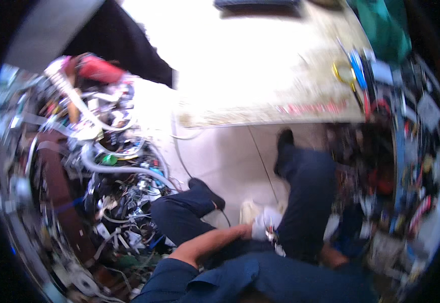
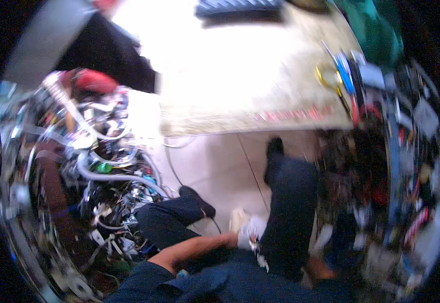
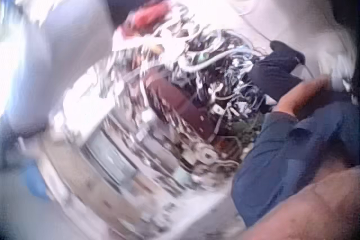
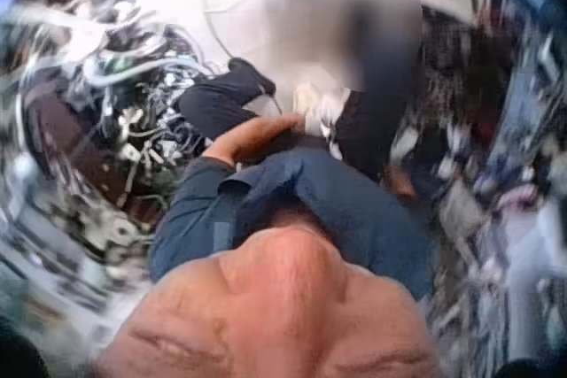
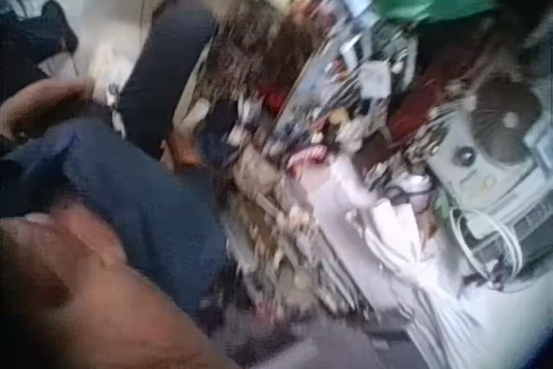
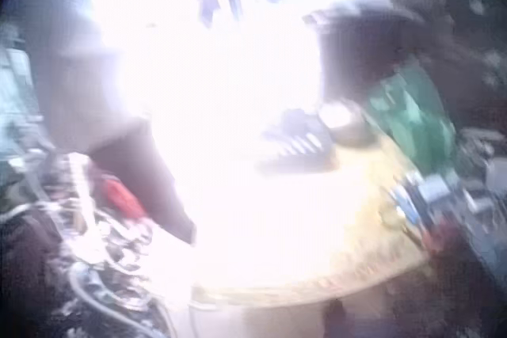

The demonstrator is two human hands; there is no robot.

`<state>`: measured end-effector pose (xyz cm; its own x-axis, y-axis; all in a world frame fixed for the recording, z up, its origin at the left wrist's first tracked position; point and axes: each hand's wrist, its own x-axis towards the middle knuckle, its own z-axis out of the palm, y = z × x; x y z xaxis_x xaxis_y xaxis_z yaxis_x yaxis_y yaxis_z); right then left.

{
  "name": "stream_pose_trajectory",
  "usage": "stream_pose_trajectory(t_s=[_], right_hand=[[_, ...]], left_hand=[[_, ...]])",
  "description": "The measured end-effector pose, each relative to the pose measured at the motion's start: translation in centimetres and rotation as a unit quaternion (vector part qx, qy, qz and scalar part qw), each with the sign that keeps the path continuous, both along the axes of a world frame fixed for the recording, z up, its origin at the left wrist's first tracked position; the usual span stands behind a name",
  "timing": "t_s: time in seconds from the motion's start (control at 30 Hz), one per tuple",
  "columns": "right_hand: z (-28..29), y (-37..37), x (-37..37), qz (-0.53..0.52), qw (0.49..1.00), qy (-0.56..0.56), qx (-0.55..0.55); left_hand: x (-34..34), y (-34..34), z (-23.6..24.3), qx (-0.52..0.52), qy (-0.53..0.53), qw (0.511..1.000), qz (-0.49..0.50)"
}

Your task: The person sits on the floor in a cluttered workshop and disassembles a black induction cooktop. They remove the top cover to expose the internal heating coil and circuitry, then reassemble the unit. Finally, they plug the cooktop into a power strip and place a kettle on top to test its operation.

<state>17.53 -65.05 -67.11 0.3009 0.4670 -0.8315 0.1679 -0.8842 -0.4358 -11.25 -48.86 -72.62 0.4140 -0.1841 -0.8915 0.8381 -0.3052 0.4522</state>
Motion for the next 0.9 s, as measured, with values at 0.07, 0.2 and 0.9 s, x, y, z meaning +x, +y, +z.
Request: stream_pose_trajectory(t_s=[0.07,0.2,0.9], right_hand=[[-1.5,-0.2,0.6,0.007,1.0,0.012,0.022],[-2.4,-1.0,1.6,-0.03,0.999,-0.022,0.028],[31.8,5.7,4.0,-0.074,0.772,-0.227,0.589]], left_hand=[[-0.8,1.0,0.7,0.039,0.005,0.997,-0.061],[-1.6,3.0,-0.5,0.103,-0.029,0.978,-0.181],[1.2,4.7,8.3,0.139,-0.171,0.969,0.111]])
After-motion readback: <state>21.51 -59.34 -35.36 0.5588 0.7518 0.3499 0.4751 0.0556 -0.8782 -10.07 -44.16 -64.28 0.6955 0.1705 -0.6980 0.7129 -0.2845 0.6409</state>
